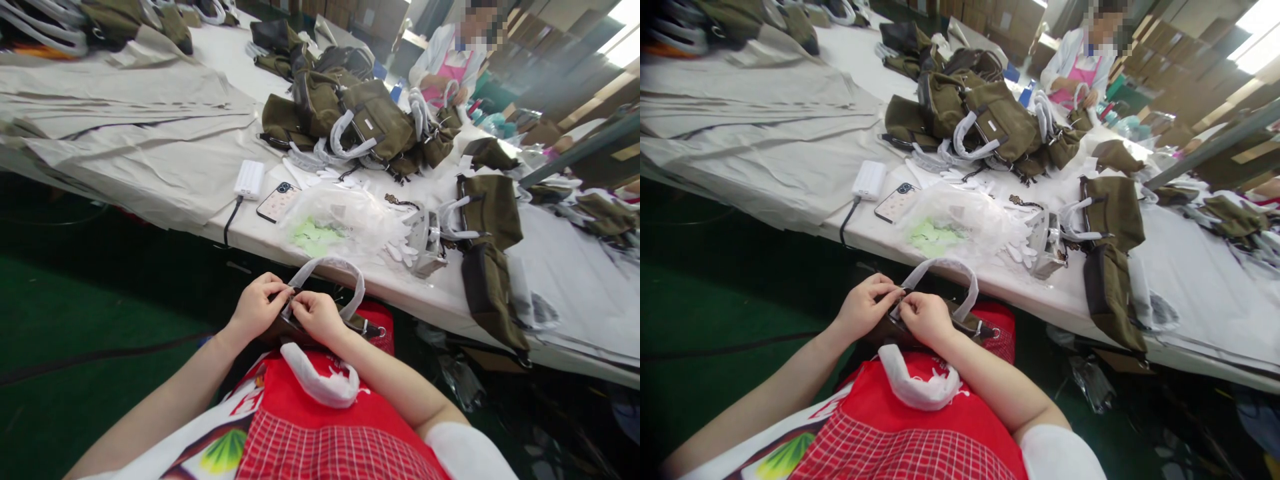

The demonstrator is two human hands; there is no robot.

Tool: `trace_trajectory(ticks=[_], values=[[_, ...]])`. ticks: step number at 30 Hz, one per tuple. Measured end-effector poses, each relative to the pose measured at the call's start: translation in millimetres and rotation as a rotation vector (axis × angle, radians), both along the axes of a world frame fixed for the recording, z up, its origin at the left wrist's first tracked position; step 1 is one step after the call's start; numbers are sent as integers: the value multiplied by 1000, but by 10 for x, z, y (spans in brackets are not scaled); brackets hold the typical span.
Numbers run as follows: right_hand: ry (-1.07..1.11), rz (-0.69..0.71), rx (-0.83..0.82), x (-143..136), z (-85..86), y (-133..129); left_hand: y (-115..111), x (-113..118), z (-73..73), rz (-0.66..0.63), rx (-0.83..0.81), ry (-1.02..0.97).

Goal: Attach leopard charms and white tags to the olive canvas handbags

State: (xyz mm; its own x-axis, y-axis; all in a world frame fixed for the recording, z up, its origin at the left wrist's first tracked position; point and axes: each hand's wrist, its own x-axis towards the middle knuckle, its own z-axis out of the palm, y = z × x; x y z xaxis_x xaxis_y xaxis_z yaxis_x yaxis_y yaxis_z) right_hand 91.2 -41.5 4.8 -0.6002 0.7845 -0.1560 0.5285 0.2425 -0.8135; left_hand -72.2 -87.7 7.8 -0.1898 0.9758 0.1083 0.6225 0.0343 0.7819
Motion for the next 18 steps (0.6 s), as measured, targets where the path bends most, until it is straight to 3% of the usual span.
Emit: trace_trajectory(ticks=[5,11,18], values=[[-20,9,26,-39,-13,-23,-23,-30,60,-102,32,29],[-49,-11,58,-23,-7,-75,90,-159,140,-243,-114,-57],[-207,-7,236,2,87,-102,176,-222,204,-282,-274,-214]])
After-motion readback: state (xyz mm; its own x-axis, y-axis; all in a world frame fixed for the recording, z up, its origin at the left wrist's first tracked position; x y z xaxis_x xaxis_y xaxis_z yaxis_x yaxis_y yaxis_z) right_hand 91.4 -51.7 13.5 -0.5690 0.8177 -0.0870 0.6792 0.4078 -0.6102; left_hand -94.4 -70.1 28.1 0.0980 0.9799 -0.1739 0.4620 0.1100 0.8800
